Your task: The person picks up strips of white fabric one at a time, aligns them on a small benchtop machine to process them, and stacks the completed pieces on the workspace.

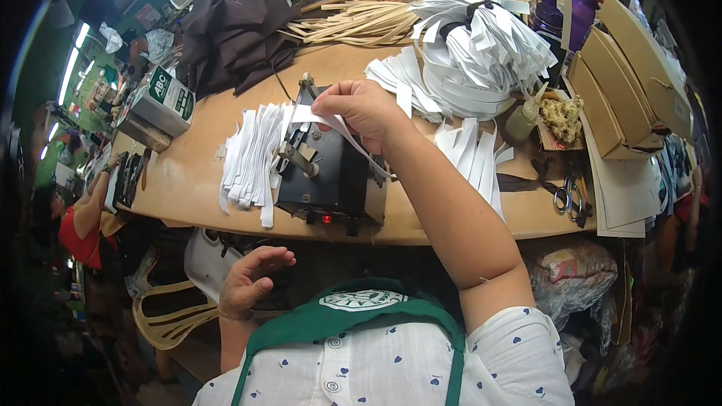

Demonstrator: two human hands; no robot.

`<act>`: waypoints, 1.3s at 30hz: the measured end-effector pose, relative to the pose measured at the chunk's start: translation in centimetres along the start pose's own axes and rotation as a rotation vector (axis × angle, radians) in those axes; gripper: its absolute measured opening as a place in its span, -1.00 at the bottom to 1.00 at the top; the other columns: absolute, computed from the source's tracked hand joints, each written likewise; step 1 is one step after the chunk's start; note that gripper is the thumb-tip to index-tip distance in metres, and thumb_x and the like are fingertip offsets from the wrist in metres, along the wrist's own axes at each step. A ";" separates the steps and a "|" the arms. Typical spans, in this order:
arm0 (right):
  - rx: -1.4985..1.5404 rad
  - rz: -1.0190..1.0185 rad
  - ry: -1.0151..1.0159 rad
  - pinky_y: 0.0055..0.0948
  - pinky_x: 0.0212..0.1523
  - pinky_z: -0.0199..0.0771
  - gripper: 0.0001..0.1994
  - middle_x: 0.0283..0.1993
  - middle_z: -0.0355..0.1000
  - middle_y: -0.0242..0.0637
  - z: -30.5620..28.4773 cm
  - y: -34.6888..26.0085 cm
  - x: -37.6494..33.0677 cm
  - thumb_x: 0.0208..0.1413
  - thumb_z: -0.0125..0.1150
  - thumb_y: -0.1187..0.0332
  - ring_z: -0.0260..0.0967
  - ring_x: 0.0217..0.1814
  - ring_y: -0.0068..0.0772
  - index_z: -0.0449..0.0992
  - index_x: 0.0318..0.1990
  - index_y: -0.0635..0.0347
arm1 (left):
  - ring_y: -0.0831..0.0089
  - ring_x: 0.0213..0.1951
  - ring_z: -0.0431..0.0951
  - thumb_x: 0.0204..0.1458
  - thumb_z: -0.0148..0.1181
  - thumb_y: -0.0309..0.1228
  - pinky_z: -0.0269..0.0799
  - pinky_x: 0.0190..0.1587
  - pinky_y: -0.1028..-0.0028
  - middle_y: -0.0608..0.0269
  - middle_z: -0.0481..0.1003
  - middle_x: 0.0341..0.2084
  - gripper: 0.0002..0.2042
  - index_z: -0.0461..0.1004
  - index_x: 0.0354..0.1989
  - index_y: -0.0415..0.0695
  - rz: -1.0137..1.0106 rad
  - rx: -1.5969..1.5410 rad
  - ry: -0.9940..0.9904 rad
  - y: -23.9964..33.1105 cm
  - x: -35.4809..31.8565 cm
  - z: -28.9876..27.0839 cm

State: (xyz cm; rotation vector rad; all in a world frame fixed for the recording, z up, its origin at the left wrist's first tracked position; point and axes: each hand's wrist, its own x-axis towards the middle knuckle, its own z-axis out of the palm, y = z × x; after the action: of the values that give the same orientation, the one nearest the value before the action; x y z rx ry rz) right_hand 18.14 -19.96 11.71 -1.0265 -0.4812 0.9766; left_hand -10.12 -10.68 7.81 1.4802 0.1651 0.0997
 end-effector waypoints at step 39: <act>-0.636 -0.360 0.584 -0.64 -0.34 0.20 -0.89 -0.47 0.31 -0.42 -5.1 3.1 -15.8 -0.10 0.08 0.42 0.20 -0.44 -0.65 0.38 -0.49 0.30 | 0.64 -0.61 0.27 0.00 -0.15 -0.34 0.21 -0.57 0.61 0.35 0.25 -0.75 -0.77 0.34 -0.54 -0.24 0.283 0.416 0.687 2.6 11.7 -9.9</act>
State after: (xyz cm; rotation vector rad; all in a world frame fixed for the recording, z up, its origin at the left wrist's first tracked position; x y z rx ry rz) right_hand 12.46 -35.42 8.11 -1.6540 -0.4683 0.1609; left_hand -0.21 1.20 9.06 1.8284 0.5552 0.8483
